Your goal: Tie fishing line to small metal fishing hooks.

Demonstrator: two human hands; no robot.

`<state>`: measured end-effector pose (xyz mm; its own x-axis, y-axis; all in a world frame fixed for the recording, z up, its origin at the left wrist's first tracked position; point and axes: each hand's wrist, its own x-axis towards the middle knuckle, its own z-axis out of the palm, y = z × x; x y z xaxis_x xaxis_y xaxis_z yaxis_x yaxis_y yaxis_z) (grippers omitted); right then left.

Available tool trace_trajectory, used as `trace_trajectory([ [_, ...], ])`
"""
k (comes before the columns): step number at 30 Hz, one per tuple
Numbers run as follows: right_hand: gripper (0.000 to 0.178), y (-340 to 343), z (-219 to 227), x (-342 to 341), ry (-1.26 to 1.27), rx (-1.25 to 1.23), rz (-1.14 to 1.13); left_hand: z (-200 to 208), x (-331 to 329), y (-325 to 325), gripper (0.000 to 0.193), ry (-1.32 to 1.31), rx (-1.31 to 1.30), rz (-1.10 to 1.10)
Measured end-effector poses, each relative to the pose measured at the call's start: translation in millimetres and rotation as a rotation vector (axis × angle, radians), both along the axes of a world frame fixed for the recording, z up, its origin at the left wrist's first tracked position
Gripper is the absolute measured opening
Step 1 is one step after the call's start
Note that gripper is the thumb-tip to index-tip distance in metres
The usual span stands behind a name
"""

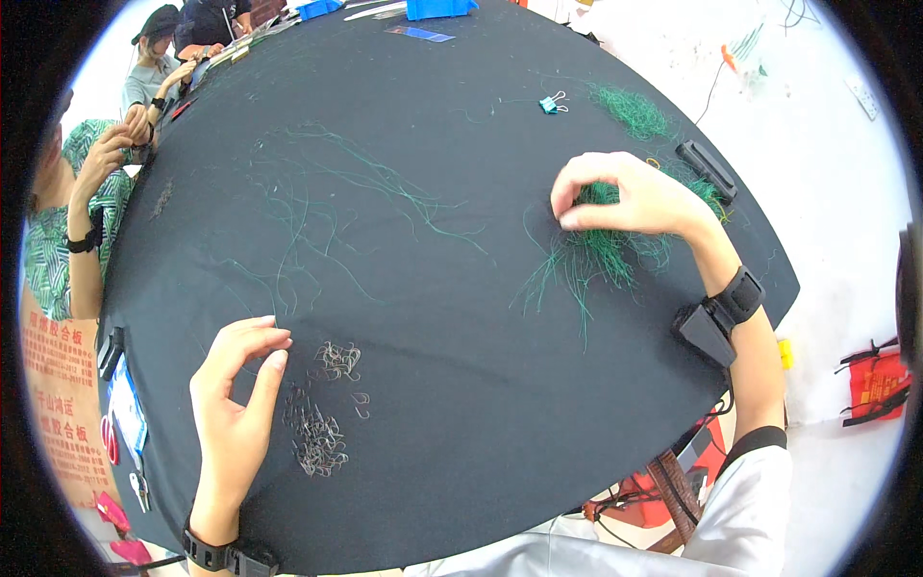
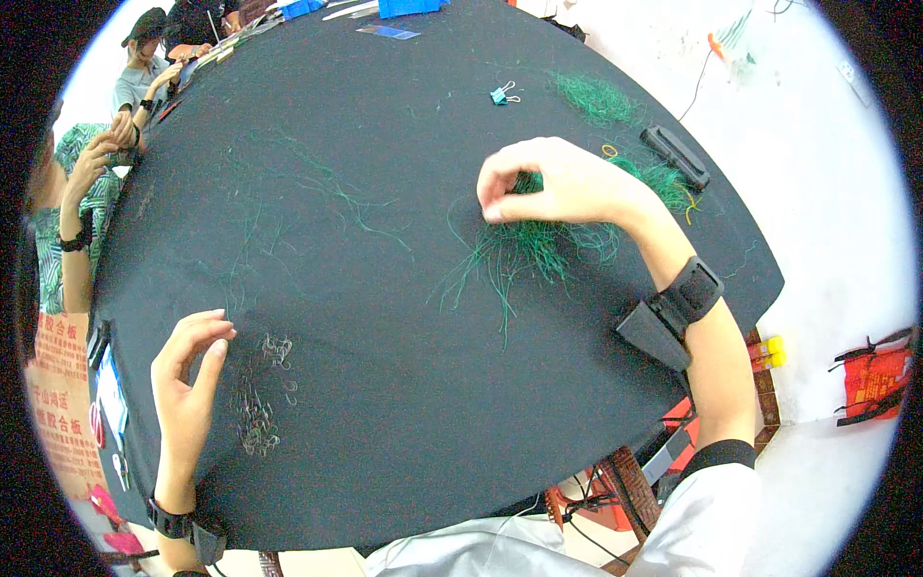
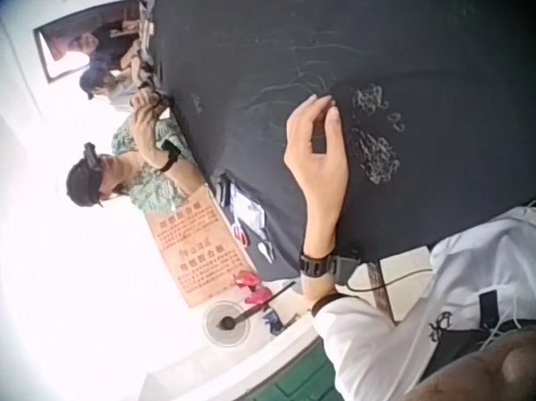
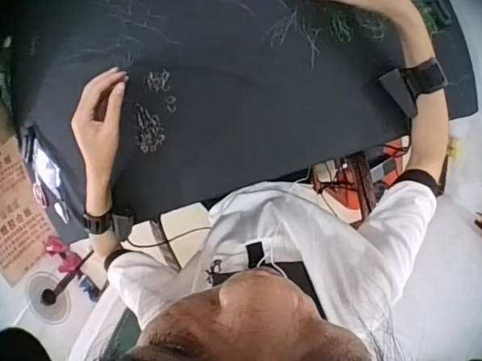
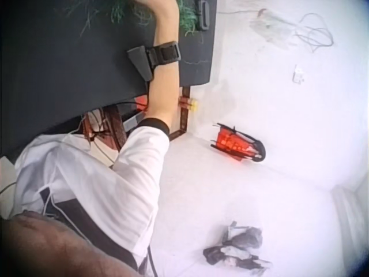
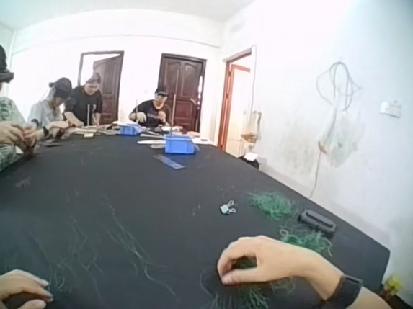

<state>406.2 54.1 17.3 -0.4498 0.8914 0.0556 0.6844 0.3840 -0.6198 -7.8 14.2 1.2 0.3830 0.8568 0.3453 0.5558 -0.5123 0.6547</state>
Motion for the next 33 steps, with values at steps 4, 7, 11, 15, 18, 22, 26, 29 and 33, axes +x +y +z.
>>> trace_trajectory([
  [4, 0.026, 5.0, -11.9, -10.6, -0.011, 0.326, -0.015, -3.2, 2.5, 0.6, 0.015, -0.082, 0.027, 0.043],
  [7, 0.024, 1.9, -18.8, -20.4, -0.096, 0.430, 0.089, -2.6, 1.2, 1.0, 0.015, -0.083, 0.006, 0.045],
  [11, 0.012, 1.4, -15.7, -26.6, -0.021, 0.346, 0.003, -0.2, -0.5, -0.2, 0.016, -0.043, 0.007, 0.030],
  [15, 0.012, -0.3, -15.9, -25.5, 0.121, 0.312, -0.199, -1.7, 0.3, -1.1, 0.015, -0.061, 0.011, 0.022],
  [18, 0.011, -4.5, -3.4, -25.9, 0.155, 0.273, -0.286, -1.3, 2.7, -0.6, 0.015, -0.062, 0.023, 0.004],
  [22, 0.009, -2.9, -2.7, -27.6, 0.313, 0.164, -0.255, 0.0, 0.6, -4.4, 0.015, -0.064, 0.044, 0.004],
  [26, 0.006, -18.5, 4.6, -48.0, 0.243, 0.042, -0.199, -2.9, 0.8, -3.7, 0.015, -0.081, 0.063, -0.024],
  [29, 0.005, -29.5, 12.1, -76.4, 0.069, 0.104, -0.100, 1.4, 3.3, 0.3, 0.018, -0.063, 0.110, -0.083],
  [33, 0.008, -40.8, 6.3, -133.5, 0.025, 0.219, 0.214, 6.0, 4.0, -1.5, 0.022, -0.042, 0.204, -0.184],
])
